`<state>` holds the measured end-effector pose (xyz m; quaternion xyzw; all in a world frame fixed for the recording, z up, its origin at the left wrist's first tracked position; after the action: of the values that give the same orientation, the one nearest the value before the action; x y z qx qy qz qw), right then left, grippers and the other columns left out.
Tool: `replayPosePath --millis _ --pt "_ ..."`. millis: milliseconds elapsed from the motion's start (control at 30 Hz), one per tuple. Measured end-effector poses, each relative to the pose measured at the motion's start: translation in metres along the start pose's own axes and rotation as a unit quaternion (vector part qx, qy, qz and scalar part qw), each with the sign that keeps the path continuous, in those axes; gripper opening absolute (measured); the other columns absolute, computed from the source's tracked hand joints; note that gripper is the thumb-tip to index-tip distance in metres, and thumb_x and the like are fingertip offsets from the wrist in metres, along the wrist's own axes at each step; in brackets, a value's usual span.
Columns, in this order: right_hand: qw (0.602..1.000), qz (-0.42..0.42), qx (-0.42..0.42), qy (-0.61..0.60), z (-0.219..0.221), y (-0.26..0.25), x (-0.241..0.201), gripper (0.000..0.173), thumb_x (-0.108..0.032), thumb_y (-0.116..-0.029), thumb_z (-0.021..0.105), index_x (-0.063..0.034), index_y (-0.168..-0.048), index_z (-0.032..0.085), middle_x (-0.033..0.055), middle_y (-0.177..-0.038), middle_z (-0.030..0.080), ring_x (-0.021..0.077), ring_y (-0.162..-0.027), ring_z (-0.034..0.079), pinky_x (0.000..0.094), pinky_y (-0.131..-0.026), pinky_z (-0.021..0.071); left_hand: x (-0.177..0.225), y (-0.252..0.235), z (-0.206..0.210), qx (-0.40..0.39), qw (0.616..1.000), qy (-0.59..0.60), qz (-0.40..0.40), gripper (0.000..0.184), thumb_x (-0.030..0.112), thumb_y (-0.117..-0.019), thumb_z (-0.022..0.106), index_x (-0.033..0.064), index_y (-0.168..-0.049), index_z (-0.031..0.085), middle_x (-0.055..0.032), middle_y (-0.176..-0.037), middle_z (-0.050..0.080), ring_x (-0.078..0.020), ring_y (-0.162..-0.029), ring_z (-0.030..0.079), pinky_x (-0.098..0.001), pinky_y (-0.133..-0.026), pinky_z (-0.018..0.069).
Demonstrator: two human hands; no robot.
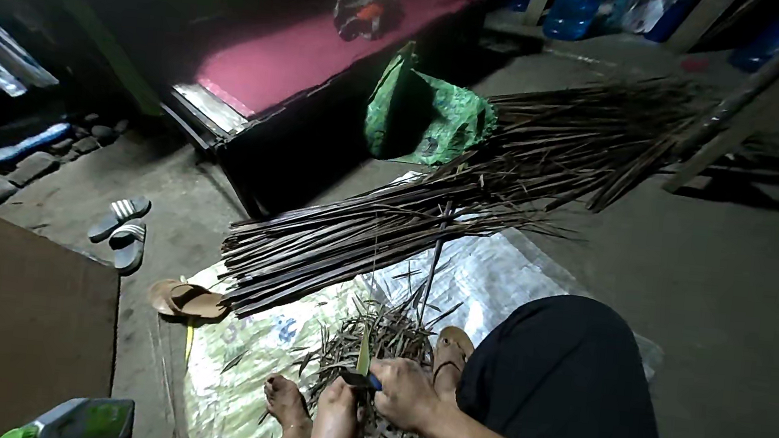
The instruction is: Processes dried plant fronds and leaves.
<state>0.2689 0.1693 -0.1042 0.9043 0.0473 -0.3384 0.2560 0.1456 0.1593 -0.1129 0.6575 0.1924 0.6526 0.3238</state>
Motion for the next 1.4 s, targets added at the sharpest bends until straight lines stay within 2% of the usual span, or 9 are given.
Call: replayPosePath --millis 133,500,567,667,767,867,1033,1167,1400 --pt "0.998 0.014 0.049 0.031 -0.004 -0.002 0.004 0.022 -0.006 -0.0932 0.057 0.0057 -0.108 0.069 0.0248 -0.104 0.072 0.0417 -0.101 0.071 0.0596 -0.087 0.0524 -0.002 0.002 0.002 -0.009 1.0 0.025 0.013 0.031 0.013 -0.111 0.036 0.0069 -0.09 0.057 0.0048 -0.056 0.047 -0.0018 -0.041 0.04 -0.0167 -0.04 0.0355" --pt "0.985 0.149 0.09 0.02 -0.031 -0.027 0.047 0.035 -0.009 -0.0992 0.055 -0.0027 -0.133 0.065 0.0244 -0.122 0.07 0.0412 -0.117 0.066 0.0586 -0.1 0.0488 0.0 0.014 0.014 -0.056 0.998 0.023 -0.01 0.031 0.014 -0.1123 0.033 0.0069 -0.091 0.055 0.0055 -0.057 0.045 -0.0004 -0.041 0.037 -0.0146 -0.039 0.0324" --pt "0.982 0.164 0.091 0.014 -0.036 -0.028 0.055 0.036 -0.01 -0.0992 0.055 -0.0036 -0.133 0.063 0.0244 -0.122 0.069 0.041 -0.116 0.066 0.0582 -0.098 0.0501 -0.003 0.014 0.015 -0.06 0.998 0.024 -0.007 0.032 0.015 -0.1121 0.033 0.0069 -0.09 0.055 0.0054 -0.058 0.045 -0.0009 -0.041 0.037 -0.0152 -0.039 0.0326" --pt "0.989 0.139 0.043 -0.009 -0.033 -0.023 0.049 0.04 -0.009 -0.1 0.055 -0.0061 -0.139 0.062 0.024 -0.125 0.068 0.0402 -0.121 0.064 0.0575 -0.105 0.0467 -0.004 0.01 0.012 -0.053 0.998 0.035 -0.002 0.032 0.015 -0.1124 0.033 0.0061 -0.091 0.055 0.0046 -0.057 0.045 -0.0012 -0.04 0.037 -0.0151 -0.038 0.0328" --pt "0.998 0.054 -0.019 -0.006 -0.013 -0.009 0.019 0.03 -0.01 -0.0957 0.059 0.001 -0.123 0.067 0.0272 -0.113 0.07 0.0443 -0.112 0.066 0.0632 -0.097 0.0479 -0.004 0.003 0.005 -0.027 0.999 0.028 0.009 0.031 0.015 -0.1123 0.034 0.0049 -0.094 0.056 0.0042 -0.058 0.046 -0.0023 -0.041 0.039 -0.0166 -0.039 0.0346" --pt "0.999 -0.038 -0.003 0.006 0.007 0.003 -0.003 0.021 -0.007 -0.0913 0.061 0.0067 -0.104 0.069 0.0269 -0.1 0.072 0.0445 -0.1 0.07 0.0635 -0.086 0.0511 -0.003 -0.004 -0.003 0.015 0.999 0.017 0.032 0.032 0.014 -0.1113 0.035 0.005 -0.092 0.059 0.0036 -0.058 0.049 -0.0035 -0.043 0.042 -0.0184 -0.041 0.0369" --pt "0.996 -0.054 0.058 0.042 0.008 0.003 -0.003 0.017 -0.005 -0.0898 0.06 0.0068 -0.097 0.069 0.0247 -0.095 0.072 0.0423 -0.093 0.072 0.0609 -0.079 0.0535 -0.001 -0.003 -0.002 0.018 0.999 0.017 0.036 0.032 0.015 -0.111 0.036 0.0075 -0.088 0.057 0.0039 -0.056 0.048 -0.0029 -0.041 0.04 -0.0173 -0.039 0.0341" --pt "0.997 0.005 0.07 0.041 0.0 -0.006 0.012 0.02 -0.006 -0.092 0.058 0.0064 -0.103 0.069 0.0251 -0.101 0.073 0.0419 -0.099 0.071 0.0598 -0.085 0.0528 0.0 0.004 0.004 -0.008 0.999 0.02 0.04 0.03 0.011 -0.1103 0.035 0.0069 -0.09 0.056 0.0048 -0.058 0.048 -0.002 -0.043 0.041 -0.0169 -0.041 0.0367" --pt "0.991 0.093 0.066 0.065 -0.021 -0.02 0.033 0.029 -0.008 -0.0959 0.056 0.0012 -0.12 0.068 0.0241 -0.113 0.072 0.0409 -0.11 0.069 0.0591 -0.093 0.0507 -0.002 0.011 0.013 -0.04 0.999 0.031 0.006 0.033 0.016 -0.1129 0.031 0.0056 -0.093 0.055 0.0047 -0.057 0.044 -0.0015 -0.041 0.037 -0.0156 -0.039 0.0326"
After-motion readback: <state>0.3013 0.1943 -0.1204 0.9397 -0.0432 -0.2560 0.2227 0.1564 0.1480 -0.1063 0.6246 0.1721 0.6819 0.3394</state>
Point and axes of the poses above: each hand's wrist, its own y-axis away from the middle knuckle, its own z-axis out of the palm, x = y × z, the point moved 5 cm from there along -y, towards the middle knuckle
